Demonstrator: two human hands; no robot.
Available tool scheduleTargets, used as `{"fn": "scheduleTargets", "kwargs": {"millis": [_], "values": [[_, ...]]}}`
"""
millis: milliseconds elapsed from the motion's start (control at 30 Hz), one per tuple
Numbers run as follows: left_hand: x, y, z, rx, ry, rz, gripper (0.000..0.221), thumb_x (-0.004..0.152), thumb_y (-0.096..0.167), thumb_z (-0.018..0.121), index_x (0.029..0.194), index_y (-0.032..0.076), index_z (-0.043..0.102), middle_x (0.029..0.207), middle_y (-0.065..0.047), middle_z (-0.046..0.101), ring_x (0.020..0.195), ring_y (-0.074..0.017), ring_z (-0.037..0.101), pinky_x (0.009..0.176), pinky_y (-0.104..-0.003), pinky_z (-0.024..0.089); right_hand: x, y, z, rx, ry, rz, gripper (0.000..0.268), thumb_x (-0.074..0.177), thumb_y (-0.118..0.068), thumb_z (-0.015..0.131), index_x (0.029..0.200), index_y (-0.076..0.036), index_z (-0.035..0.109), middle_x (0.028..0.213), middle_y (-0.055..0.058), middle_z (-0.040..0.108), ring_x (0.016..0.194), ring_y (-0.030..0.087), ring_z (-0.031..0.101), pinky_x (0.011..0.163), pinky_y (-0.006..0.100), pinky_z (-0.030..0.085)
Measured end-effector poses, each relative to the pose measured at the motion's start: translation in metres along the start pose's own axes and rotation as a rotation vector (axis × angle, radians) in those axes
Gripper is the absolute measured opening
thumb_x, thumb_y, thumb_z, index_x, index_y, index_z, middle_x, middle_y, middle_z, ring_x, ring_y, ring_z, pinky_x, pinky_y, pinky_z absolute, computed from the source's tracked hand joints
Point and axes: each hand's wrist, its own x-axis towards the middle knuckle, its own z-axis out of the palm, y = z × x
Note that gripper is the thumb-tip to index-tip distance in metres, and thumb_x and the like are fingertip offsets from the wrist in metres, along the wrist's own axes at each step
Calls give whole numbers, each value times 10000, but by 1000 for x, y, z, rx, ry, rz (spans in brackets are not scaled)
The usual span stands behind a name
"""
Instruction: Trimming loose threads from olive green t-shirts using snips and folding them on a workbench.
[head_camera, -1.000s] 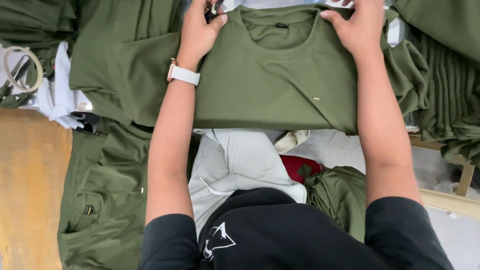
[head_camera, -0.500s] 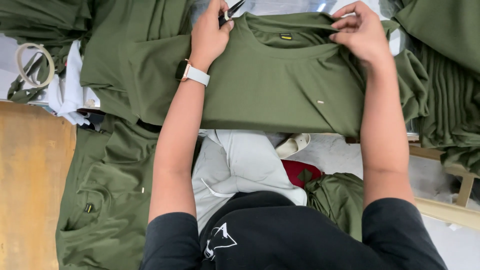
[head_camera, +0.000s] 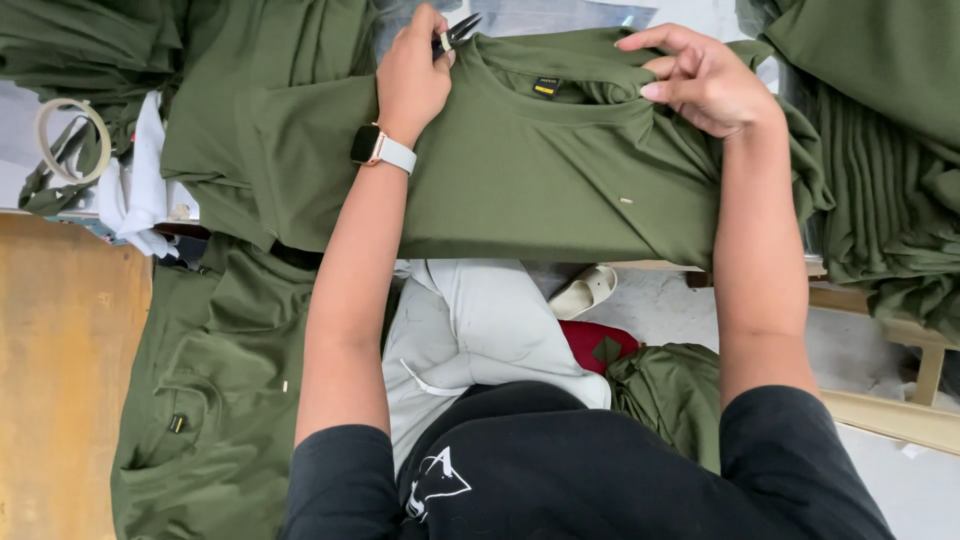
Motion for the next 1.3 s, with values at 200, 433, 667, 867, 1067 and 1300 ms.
{"fn": "scheduleTargets", "kwargs": {"millis": [200, 433, 667, 867, 1067, 1300], "values": [[-3, 7, -8, -13, -6, 37, 287, 901, 52, 682, 1035, 168, 456, 974, -16, 625, 877, -284, 607, 602, -440, 438, 0, -2, 5, 47, -28, -36, 546, 970, 28, 617, 1501, -55, 521, 1050, 45, 732, 885, 52, 706, 811, 146, 568], [2, 32, -21, -313, 139, 192, 215, 905, 169, 719, 1044, 128, 560, 1010, -16, 551, 892, -206, 553, 750, -342, 431, 5, -8, 21, -211, 43, -71, 521, 965, -12, 682, 1459, -110, 548, 1000, 38, 723, 738, 18, 576, 676, 152, 427], [-12, 121, -5, -566, -234, 446, 151, 939, 111, 715, 1076, 50, 703, 1028, -69, 571, 990, -241, 594, 920, -365, 458, 1, -21, 35, -254, -66, -85, 764, 799, 54, 797, 1489, -72, 495, 1018, 103, 730, 834, 101, 679, 756, 184, 545], [-7, 117, 21, -399, -478, 344, 399, 1003, 268, 683, 1333, 66, 587, 1210, -62, 494, 1001, -225, 594, 837, -338, 470, -1, -28, 37, -310, -106, -90, 709, 866, 83, 716, 1512, -77, 469, 1101, 136, 724, 857, 139, 677, 795, 234, 580], [-1, 102, 3, -15, -222, 262, 415, 909, 394, 782, 1202, 153, 614, 1216, -61, 525, 937, -286, 637, 574, -464, 488, 1, -18, 33, -311, -48, -54, 700, 831, 65, 753, 1468, -99, 511, 1169, 75, 709, 967, 54, 593, 971, 204, 511], [-9, 100, -3, -84, 12, 220, 383, 811, 228, 816, 1130, 133, 627, 1124, -101, 601, 1063, -337, 606, 802, -454, 492, -1, -24, 34, -290, -62, -45, 716, 836, 92, 720, 1487, -91, 486, 1247, 115, 685, 1062, 107, 637, 993, 257, 549]]}}
